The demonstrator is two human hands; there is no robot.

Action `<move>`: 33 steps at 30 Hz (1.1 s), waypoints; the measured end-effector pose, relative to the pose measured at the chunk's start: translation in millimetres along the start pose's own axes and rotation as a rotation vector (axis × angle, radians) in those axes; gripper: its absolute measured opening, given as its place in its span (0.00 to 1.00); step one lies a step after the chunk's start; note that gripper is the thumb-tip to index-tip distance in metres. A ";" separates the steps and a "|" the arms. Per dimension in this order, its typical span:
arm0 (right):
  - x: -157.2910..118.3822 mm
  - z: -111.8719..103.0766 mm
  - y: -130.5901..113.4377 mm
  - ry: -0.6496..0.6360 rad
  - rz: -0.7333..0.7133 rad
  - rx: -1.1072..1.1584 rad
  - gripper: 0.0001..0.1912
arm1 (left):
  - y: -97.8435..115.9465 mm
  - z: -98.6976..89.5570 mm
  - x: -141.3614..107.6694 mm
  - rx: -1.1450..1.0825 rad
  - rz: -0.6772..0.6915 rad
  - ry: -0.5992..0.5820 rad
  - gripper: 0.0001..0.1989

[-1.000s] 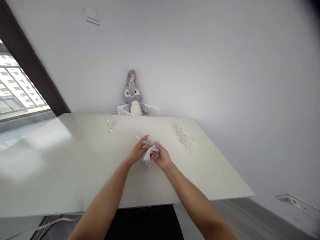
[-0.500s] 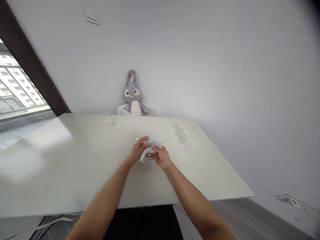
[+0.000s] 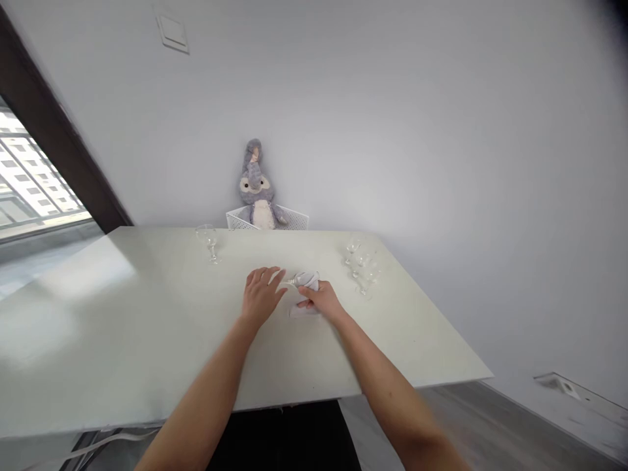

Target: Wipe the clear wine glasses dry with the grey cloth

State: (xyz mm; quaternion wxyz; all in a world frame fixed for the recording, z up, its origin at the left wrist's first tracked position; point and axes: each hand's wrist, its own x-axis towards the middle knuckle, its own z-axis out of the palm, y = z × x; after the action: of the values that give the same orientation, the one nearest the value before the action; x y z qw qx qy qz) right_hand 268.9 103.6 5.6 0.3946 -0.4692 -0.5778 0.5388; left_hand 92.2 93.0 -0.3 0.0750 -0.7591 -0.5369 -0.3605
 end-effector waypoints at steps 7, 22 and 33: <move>-28.3 -46.7 -12.8 -0.265 -0.074 -0.214 0.15 | 5.4 3.1 -1.0 0.016 0.196 -0.361 0.16; -76.5 -22.6 -65.5 -0.100 -0.480 -1.226 0.22 | 34.0 -27.2 4.0 0.267 0.505 -0.264 0.12; -16.2 -6.4 -24.0 0.085 -0.005 0.594 0.22 | 41.9 -10.6 -13.9 0.128 0.043 -0.136 0.18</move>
State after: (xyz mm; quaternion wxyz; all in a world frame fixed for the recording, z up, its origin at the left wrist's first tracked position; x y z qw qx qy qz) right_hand 276.2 90.0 30.9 0.5398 -0.3542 -0.3789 0.6630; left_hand 121.4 59.9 10.2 0.0944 -0.7869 -0.5460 -0.2716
